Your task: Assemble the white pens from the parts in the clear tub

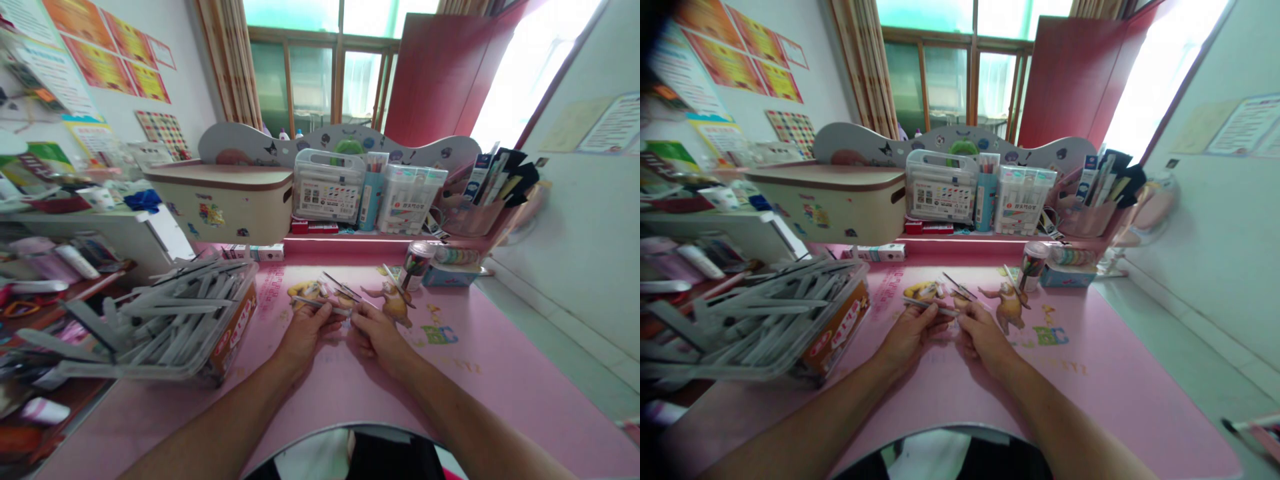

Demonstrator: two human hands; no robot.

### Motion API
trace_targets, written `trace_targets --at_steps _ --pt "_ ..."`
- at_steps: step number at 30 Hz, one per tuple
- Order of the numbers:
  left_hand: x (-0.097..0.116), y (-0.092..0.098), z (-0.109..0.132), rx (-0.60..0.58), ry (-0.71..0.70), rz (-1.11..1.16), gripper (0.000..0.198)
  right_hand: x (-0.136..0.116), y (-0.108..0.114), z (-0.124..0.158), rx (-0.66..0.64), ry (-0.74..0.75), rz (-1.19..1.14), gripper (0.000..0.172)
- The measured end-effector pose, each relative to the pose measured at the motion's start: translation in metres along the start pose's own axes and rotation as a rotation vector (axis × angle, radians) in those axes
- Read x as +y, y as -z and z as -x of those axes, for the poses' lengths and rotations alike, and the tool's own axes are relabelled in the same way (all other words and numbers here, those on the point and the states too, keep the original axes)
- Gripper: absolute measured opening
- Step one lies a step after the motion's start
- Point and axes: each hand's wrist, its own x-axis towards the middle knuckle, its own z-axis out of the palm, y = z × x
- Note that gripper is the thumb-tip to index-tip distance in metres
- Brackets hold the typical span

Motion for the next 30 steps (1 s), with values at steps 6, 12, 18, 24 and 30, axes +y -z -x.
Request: trace_targets --at_steps 6,12,18,24,30 --pt "0.003 -0.004 0.004 -0.014 -0.001 -0.016 0.035 -0.003 -0.002 0.003 0.012 -0.032 0.015 0.041" --pt "0.005 0.001 -0.002 0.083 -0.016 -0.049 0.039 0.001 -0.002 0.001 0.019 -0.003 0.057 0.04" --pt "0.006 0.005 -0.003 0.131 -0.113 -0.067 0.041 -0.008 0.004 0.001 -0.046 -0.197 -0.217 0.033" --pt "0.006 -0.004 0.006 0.064 -0.128 -0.089 0.023 -0.009 0.005 0.004 -0.095 -0.275 -0.087 0.03" --pt "0.025 0.01 -0.014 0.252 0.043 0.365 0.016 -0.006 0.022 0.007 -0.601 -0.443 0.039 0.031"
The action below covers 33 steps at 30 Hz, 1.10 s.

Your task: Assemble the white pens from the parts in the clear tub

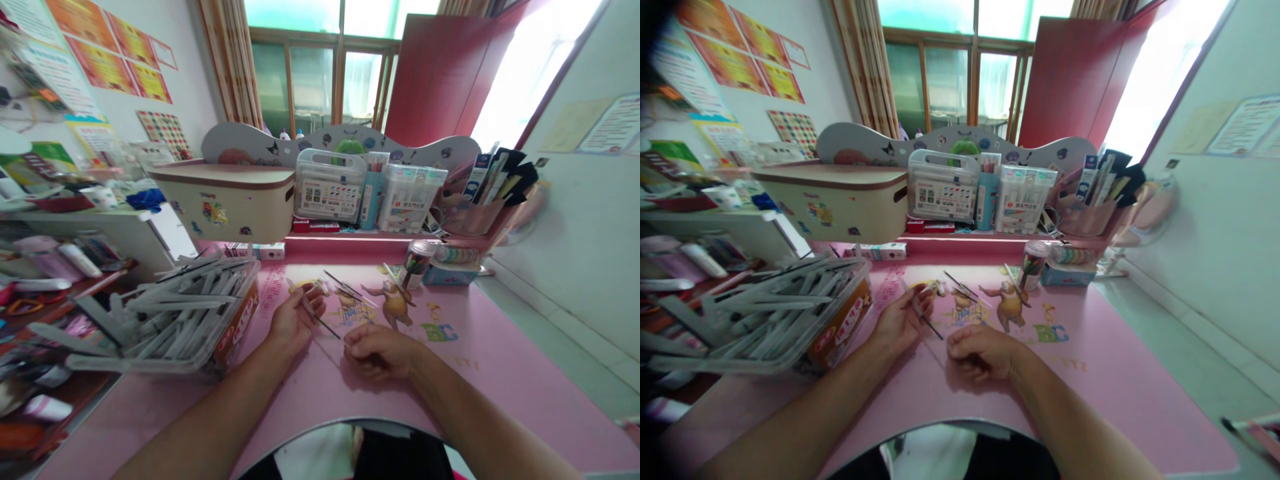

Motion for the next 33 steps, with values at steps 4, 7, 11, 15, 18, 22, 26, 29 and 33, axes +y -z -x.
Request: trace_targets --at_steps 4,7,11,15,18,22,26,29,33 --pt "0.009 0.004 -0.009 -0.007 0.076 0.035 0.017 -0.001 0.004 0.007 -0.283 -0.035 0.056 0.034" --pt "0.002 0.005 -0.003 -0.067 0.1 -0.003 0.031 -0.005 0.001 0.007 -0.158 0.139 0.0 0.037" --pt "-0.018 0.003 0.016 -0.293 0.196 -0.163 0.046 -0.005 -0.004 -0.001 0.164 0.205 0.042 0.035" --pt "-0.034 0.0 0.025 -0.321 0.197 -0.244 0.01 -0.002 -0.007 -0.006 0.231 0.14 0.147 0.037" --pt "-0.033 -0.002 0.023 -0.206 0.153 -0.209 0.013 -0.003 -0.01 -0.008 0.283 0.167 0.132 0.033" --pt "-0.026 -0.003 0.018 -0.155 0.216 -0.09 0.013 -0.007 -0.01 -0.013 0.597 0.392 0.164 0.028" --pt "-0.023 -0.001 0.014 -0.047 0.207 -0.078 0.012 -0.008 -0.007 -0.017 0.746 0.561 0.183 0.026" --pt "-0.027 0.0 0.015 -0.078 0.295 -0.086 0.011 -0.007 -0.007 -0.017 0.83 0.689 0.261 0.02" --pt "-0.038 -0.002 0.023 -0.187 0.47 -0.062 0.023 -0.005 -0.013 -0.014 0.927 0.75 0.512 0.014"
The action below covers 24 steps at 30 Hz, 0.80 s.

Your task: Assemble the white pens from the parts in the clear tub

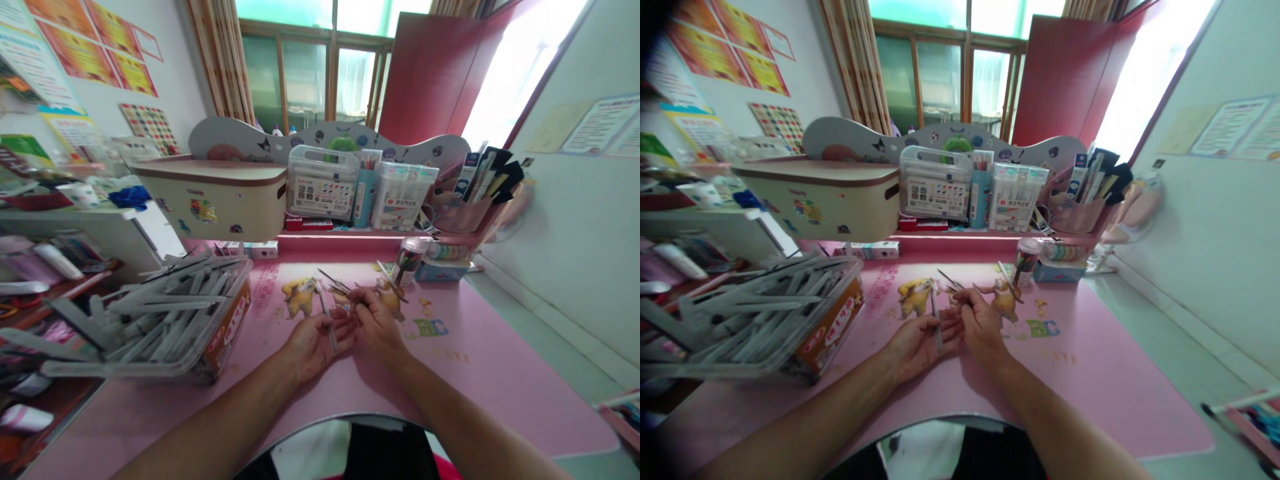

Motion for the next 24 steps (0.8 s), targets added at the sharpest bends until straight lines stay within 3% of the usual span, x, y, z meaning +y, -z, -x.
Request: trace_targets --at_steps 3,8,15,21,24 --pt "-0.009 -0.004 0.0 -0.061 0.061 0.017 0.025 -0.003 -0.003 0.005 -0.109 0.073 0.162 0.016" --pt "-0.009 -0.005 -0.001 -0.021 0.044 0.038 0.02 -0.006 -0.006 0.009 -0.274 0.178 0.241 0.019" --pt "-0.006 -0.006 0.002 0.018 0.035 0.034 0.026 -0.001 0.002 0.006 -0.265 -0.076 -0.243 0.044" --pt "-0.011 -0.007 0.004 0.005 -0.025 -0.005 0.018 -0.011 0.0 0.005 -0.313 -0.101 -0.531 0.043" --pt "-0.011 -0.005 0.004 -0.006 -0.03 -0.036 0.014 -0.015 0.0 0.002 -0.226 -0.106 -0.571 0.041"
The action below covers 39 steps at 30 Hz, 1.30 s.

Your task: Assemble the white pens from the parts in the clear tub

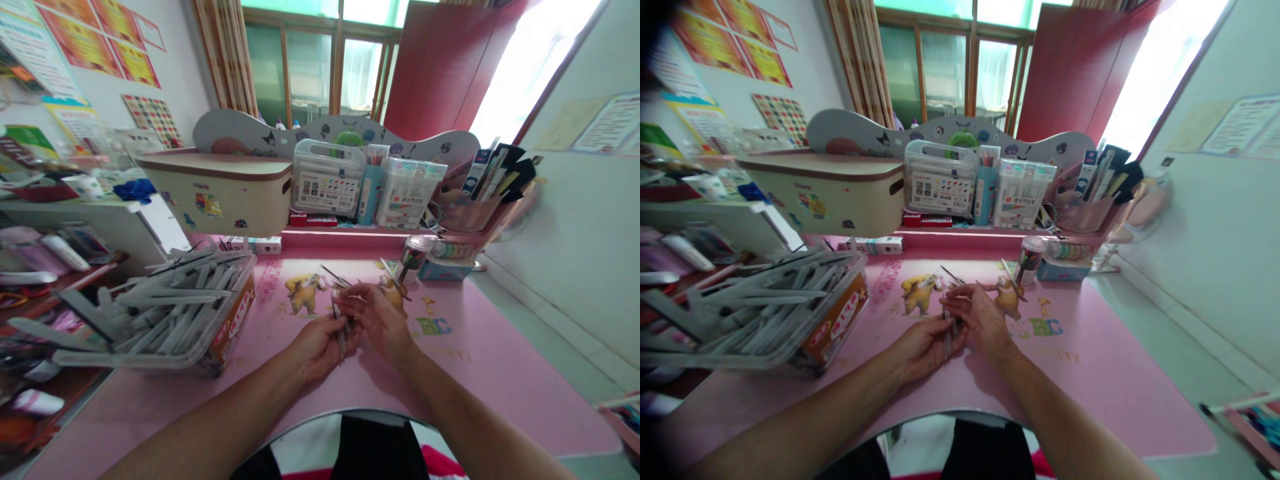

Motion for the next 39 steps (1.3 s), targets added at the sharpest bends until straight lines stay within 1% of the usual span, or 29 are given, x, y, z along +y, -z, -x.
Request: trace_targets --at_steps 3,5,7,10,12,14,16,18,20,22,24,26,28,29,30,32,34,36,37,39 --pt "0.002 0.002 0.002 0.003 0.023 -0.061 0.012 0.002 0.008 -0.004 0.153 0.092 0.083 0.04" --pt "0.003 0.003 0.004 -0.006 0.032 -0.086 0.014 0.007 0.015 -0.006 0.205 0.12 0.209 0.04" --pt "0.003 0.003 0.007 -0.023 0.023 -0.105 0.015 0.011 0.02 -0.006 0.212 0.084 0.374 0.037" --pt "0.002 0.0 0.009 -0.056 -0.02 -0.174 0.013 0.014 0.02 -0.004 0.198 0.053 0.573 0.028" --pt "0.003 -0.005 0.011 -0.066 -0.059 -0.26 0.012 0.013 0.017 -0.002 0.196 0.063 0.626 0.025" --pt "0.007 -0.013 0.017 -0.063 -0.117 -0.389 0.011 0.01 0.015 -0.002 0.199 0.055 0.631 0.026" --pt "0.016 -0.024 0.029 -0.086 -0.209 -0.544 0.013 0.007 0.015 -0.003 0.197 0.041 0.637 0.027" --pt "0.028 -0.038 0.049 -0.153 -0.317 -0.664 0.016 0.005 0.016 -0.004 0.193 0.044 0.664 0.027" --pt "0.041 -0.051 0.073 -0.213 -0.38 -0.704 0.019 0.005 0.018 -0.005 0.181 0.053 0.697 0.026" --pt "0.054 -0.062 0.098 -0.224 -0.397 -0.671 0.023 0.006 0.02 -0.006 0.155 0.062 0.721 0.023" --pt "0.068 -0.066 0.12 -0.172 -0.397 -0.605 0.03 0.007 0.021 -0.006 0.143 0.064 0.718 0.021" --pt "0.084 -0.065 0.139 -0.064 -0.429 -0.55 0.037 0.007 0.02 -0.005 0.163 0.042 0.698 0.021" --pt "0.106 -0.059 0.154 0.06 -0.487 -0.582 0.039 0.009 0.02 -0.005 0.199 0.002 0.68 0.021" --pt "0.119 -0.055 0.161 0.133 -0.524 -0.649 0.038 0.009 0.02 -0.004 0.207 -0.013 0.673 0.021" --pt "0.133 -0.051 0.168 0.222 -0.567 -0.758 0.035 0.01 0.019 -0.003 0.21 -0.024 0.667 0.021" --pt "0.161 -0.043 0.178 0.419 -0.677 -1.074 0.028 0.012 0.018 -0.002 0.212 -0.042 0.663 0.022" --pt "0.187 -0.036 0.184 0.547 -0.769 -1.423 0.024 0.013 0.015 -0.001 0.206 -0.063 0.669 0.022" --pt "0.206 -0.03 0.185 0.614 -0.82 -1.686 0.023 0.013 0.013 0.0 0.193 -0.071 0.67 0.022" --pt "0.212 -0.026 0.183 0.638 -0.845 -1.767 0.022 0.012 0.012 0.0 0.184 -0.07 0.67 0.022" --pt "0.22 -0.017 0.176 0.664 -0.901 -1.859 0.023 0.01 0.011 0.001 0.176 -0.053 0.685 0.021"
